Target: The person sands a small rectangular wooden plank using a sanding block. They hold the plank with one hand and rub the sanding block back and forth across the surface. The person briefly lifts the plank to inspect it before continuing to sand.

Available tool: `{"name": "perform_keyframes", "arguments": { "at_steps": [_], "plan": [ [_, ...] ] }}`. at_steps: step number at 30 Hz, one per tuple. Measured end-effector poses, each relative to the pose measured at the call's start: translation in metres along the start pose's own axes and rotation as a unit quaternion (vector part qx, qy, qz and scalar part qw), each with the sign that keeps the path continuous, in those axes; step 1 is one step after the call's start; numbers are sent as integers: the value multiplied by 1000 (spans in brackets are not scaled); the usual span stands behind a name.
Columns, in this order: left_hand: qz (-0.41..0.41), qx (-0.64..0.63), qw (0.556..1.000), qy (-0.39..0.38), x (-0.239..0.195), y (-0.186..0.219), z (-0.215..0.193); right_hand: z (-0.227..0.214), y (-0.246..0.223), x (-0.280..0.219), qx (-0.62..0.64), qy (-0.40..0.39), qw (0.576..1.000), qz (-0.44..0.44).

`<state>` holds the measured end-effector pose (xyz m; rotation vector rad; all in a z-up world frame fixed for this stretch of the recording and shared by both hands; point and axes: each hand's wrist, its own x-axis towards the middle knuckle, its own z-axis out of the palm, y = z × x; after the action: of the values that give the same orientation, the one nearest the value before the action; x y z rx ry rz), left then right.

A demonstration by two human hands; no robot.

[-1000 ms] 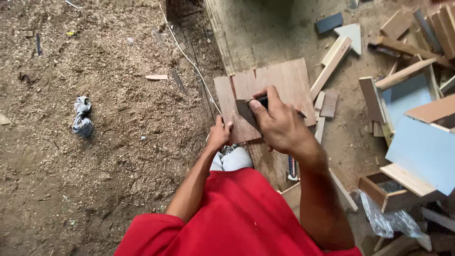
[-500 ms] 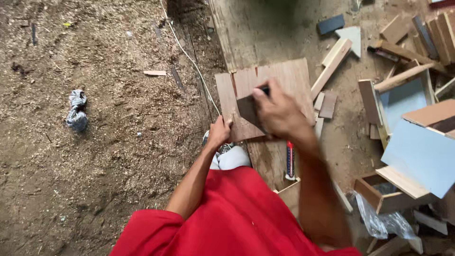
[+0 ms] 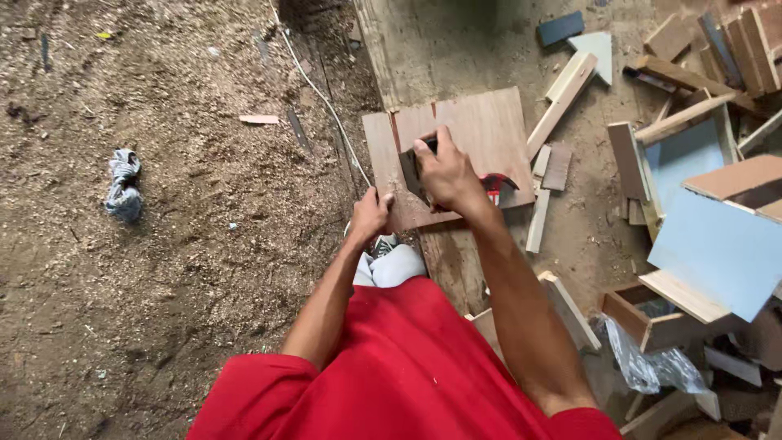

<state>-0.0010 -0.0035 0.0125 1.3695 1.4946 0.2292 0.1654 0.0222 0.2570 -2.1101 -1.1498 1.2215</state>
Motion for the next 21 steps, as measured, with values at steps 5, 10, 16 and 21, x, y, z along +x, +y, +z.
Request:
{"name": "perform_keyframes", "arguments": {
  "at_steps": [5,10,16,21],
  "plan": [
    [7,0,1000,14,5,-11,-7,0,18,-3,94,-22,995,16],
    [-59,-177,982,-32,-2,-40,-14,35,22,-23,-50,83,989,-112],
    [-102,-142,984,-30,-14,-98,-44,42,33,-35,20,101,987,-125],
    [-22,-100,995,11,-24,-87,-36,39,36,-36,28,98,989,-109]
  ]
}}
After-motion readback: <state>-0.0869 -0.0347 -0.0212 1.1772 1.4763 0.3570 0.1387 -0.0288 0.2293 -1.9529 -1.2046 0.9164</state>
